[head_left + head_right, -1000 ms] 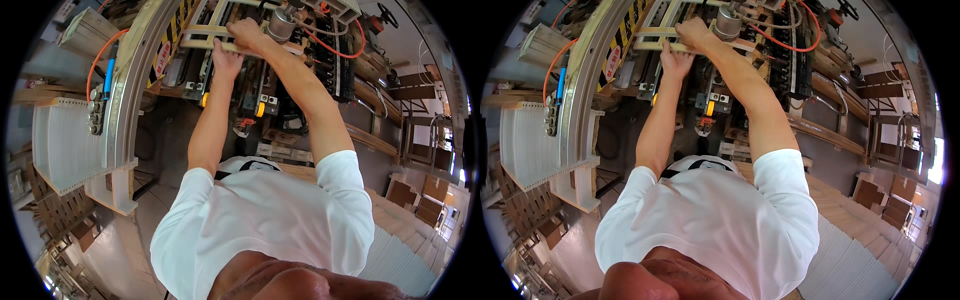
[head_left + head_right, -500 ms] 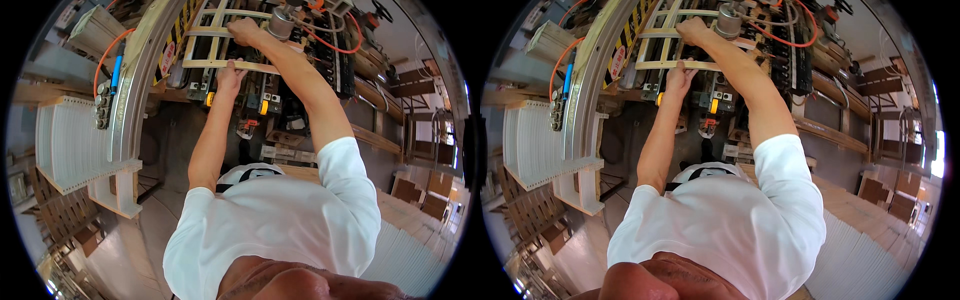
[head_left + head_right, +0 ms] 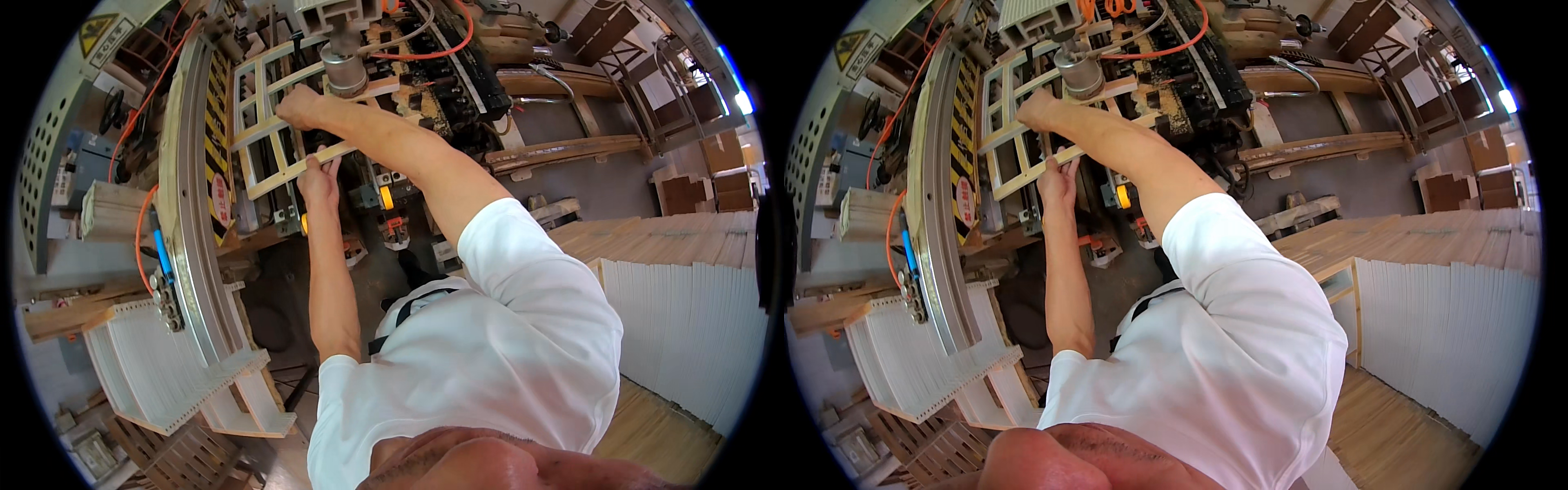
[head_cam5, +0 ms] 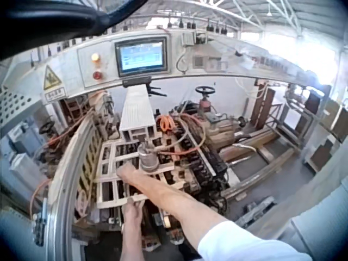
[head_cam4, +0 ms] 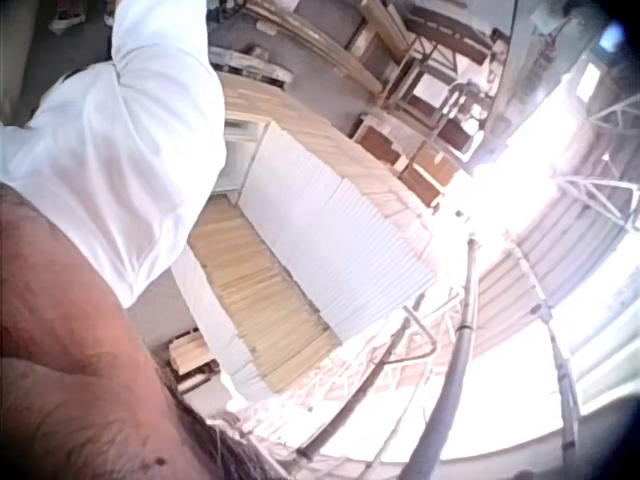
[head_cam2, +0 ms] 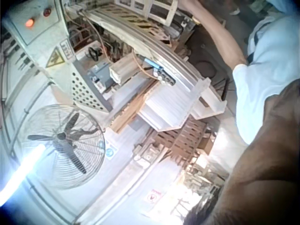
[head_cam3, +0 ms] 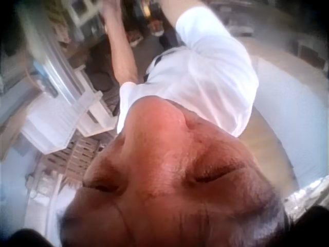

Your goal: The person repeatedly picks up wooden chair frames from a nearby stack, places them onto a machine jig, and then removes them to place them back on the stack. This cycle is performed continuously throughout the clip.

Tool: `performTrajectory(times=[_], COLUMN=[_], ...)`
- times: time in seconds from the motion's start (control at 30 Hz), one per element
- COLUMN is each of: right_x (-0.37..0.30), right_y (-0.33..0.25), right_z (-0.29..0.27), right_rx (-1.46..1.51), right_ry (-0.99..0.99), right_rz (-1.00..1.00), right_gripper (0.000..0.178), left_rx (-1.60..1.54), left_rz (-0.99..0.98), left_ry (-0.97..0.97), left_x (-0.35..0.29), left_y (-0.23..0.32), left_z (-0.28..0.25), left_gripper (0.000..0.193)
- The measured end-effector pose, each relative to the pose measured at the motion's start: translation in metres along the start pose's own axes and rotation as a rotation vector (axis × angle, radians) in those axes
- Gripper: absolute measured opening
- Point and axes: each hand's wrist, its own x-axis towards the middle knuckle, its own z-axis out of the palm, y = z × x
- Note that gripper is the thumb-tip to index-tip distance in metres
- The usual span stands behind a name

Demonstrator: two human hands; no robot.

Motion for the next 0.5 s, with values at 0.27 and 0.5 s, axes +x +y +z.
performTrajectory(times=[0.27,0.5], right_x=[0.008,0.005], right_y=[-0.003,-0.01], right_z=[0.008,0.014], right_rx=[0.025,-0.01], right_ry=[0.068,-0.038], right_rz=[-0.064,-0.046], right_gripper=[0.016,0.012], left_rx=[0.071,-0.009], left_rz=[0.019,0.0], left_ry=[0.033,0.175], left_x=[0.029,-0.122], left_y=[0.024,0.001], left_z=[-0.01,-0.045], left_gripper=[0.036,0.027])
